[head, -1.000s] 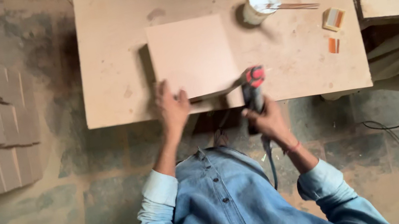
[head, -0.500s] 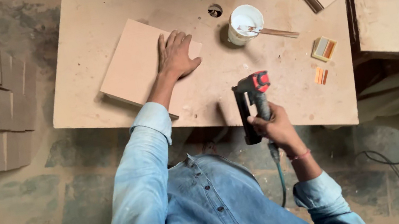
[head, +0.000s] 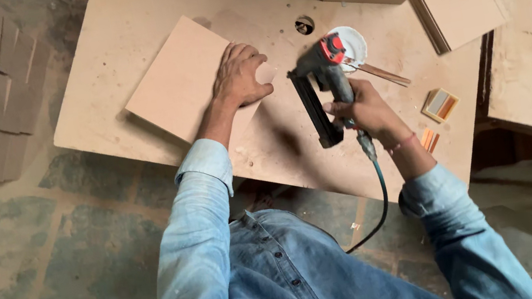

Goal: The person assembles small wooden boxes by applying glue to the edges of a box frame, placing a flat panel on top, and securing it with a pneumatic nail gun. The person repeats this process for multiple boxes, stacking the finished units on a nearby table.

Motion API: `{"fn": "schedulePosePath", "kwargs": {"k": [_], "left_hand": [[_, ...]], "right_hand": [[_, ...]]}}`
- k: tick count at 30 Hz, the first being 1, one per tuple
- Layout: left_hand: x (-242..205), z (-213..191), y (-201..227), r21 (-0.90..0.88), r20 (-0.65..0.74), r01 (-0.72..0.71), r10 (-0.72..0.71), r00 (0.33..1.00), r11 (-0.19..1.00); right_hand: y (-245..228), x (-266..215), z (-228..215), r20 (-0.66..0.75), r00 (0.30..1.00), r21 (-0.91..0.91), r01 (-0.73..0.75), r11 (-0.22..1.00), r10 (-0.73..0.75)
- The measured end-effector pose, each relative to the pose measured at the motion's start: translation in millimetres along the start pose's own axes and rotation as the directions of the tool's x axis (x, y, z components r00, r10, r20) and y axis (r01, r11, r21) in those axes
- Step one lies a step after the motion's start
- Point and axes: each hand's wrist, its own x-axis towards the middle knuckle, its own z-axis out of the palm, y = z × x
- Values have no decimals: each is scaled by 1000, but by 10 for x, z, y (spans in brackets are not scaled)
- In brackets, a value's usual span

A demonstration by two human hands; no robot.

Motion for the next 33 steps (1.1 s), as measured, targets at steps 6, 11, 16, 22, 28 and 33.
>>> {"fn": "schedulePosePath", "kwargs": {"k": [6,11,16,22,28,33], "left_hand": [[-15,-41,58,-32,-28,32,-32,999,999],[-36,-94,94,-60,-48,35,-37,998,998],[-35,-106,100,-53,-35,34,-36,999,998],[-536,58,197,162,-273,8,37,961,987],[-1582,221,238,161,-344,170,-106,933,972],[-1676,263,204,139,-363,172,-112,925,975]], "right_hand": [[-215,303,13,72,997,-173,25,985,-13],[-305,342,85,76,997,-242,-5,970,24],[-365,286,106,57,997,-294,-26,956,45],[-311,92,235,187,982,-163,21,986,11],[-285,-17,394,279,960,-174,46,984,4],[-323,-57,425,253,967,-258,54,965,14]]}}
